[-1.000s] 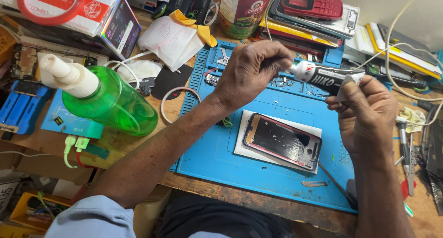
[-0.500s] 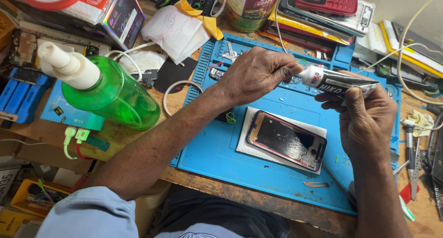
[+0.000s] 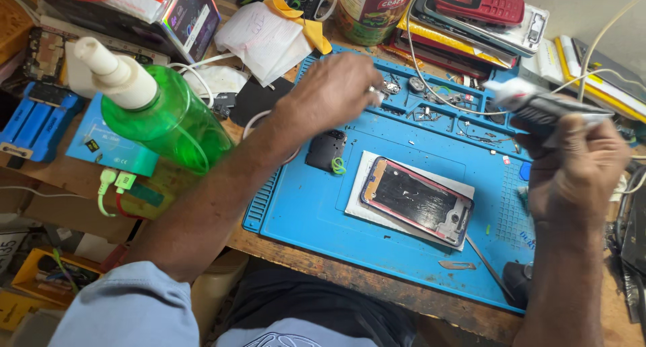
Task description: The person works on a disassembled smartphone placed on a blue anti-static mat. They use tweezers to handle small components and apply adhesive from a tube to the phone's frame. The workspace contains various tools and electronic parts.
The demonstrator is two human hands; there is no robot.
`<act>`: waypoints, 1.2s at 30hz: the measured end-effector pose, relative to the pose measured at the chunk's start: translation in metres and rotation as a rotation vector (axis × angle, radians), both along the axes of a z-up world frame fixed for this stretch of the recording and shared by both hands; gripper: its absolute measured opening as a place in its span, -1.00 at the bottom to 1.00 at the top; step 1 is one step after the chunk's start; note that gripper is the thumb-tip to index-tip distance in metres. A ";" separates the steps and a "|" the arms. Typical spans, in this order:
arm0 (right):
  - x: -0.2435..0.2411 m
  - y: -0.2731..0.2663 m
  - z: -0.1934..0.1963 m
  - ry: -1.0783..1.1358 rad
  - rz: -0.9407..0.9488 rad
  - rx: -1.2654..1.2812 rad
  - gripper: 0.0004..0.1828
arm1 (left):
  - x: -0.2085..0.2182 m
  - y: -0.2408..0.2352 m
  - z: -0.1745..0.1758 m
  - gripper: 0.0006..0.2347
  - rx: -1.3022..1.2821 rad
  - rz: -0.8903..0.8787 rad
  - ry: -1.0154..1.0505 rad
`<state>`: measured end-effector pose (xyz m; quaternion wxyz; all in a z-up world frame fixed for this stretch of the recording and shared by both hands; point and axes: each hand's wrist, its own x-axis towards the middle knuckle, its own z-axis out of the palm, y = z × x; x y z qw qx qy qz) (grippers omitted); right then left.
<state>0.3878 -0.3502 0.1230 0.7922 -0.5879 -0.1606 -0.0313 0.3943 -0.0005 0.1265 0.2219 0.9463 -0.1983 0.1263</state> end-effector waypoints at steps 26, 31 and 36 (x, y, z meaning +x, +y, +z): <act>-0.049 0.043 -0.022 0.183 0.091 -0.347 -0.76 | -0.092 0.001 -0.015 -0.20 -0.367 -0.258 0.030; -0.044 0.030 -0.025 0.191 0.060 -0.279 -0.75 | -0.088 0.007 0.001 -0.76 -0.376 -0.056 -0.181; -0.043 -0.003 -0.014 0.039 -0.002 -0.072 -0.77 | -0.104 0.029 0.028 -0.92 -0.447 0.124 -0.256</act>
